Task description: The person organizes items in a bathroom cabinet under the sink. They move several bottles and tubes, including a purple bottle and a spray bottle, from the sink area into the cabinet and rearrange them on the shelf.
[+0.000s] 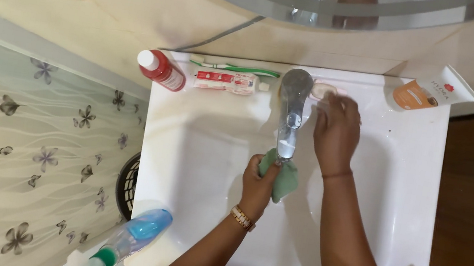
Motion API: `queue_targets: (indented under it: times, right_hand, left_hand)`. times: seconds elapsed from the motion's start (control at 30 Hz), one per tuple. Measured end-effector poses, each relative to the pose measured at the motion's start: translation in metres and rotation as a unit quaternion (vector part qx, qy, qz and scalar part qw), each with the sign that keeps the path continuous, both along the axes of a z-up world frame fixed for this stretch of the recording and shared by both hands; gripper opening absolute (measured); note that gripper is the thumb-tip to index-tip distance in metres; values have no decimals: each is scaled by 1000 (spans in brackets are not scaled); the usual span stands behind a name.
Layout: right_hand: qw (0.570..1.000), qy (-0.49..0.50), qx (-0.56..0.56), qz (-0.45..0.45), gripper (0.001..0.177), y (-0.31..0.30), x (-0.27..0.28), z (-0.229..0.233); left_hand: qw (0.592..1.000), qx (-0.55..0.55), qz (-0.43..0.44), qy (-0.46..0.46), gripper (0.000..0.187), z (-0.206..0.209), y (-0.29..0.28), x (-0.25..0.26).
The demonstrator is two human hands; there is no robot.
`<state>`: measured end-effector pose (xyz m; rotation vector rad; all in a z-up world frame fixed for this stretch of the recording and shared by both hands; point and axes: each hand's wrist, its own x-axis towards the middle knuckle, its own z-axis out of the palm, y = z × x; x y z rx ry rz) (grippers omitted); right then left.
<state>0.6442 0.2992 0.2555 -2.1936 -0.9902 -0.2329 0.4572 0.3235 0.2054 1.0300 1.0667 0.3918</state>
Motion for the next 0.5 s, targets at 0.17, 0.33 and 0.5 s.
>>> queue_targets:
  times: [0.17,0.33,0.5]
  right_hand:
    - [1000,23,-15,4,39,17,14,-12]
    - [1000,10,26,0,24,15,17,-32]
    - [977,127,162,-57,17,-7,19,-44]
  left_hand:
    - [1000,6,-12,-12,32,-7,2,8]
    - [1000,3,0,-16,33,-10,5,10]
    - [999,8,1,32,31,-2,3,-2]
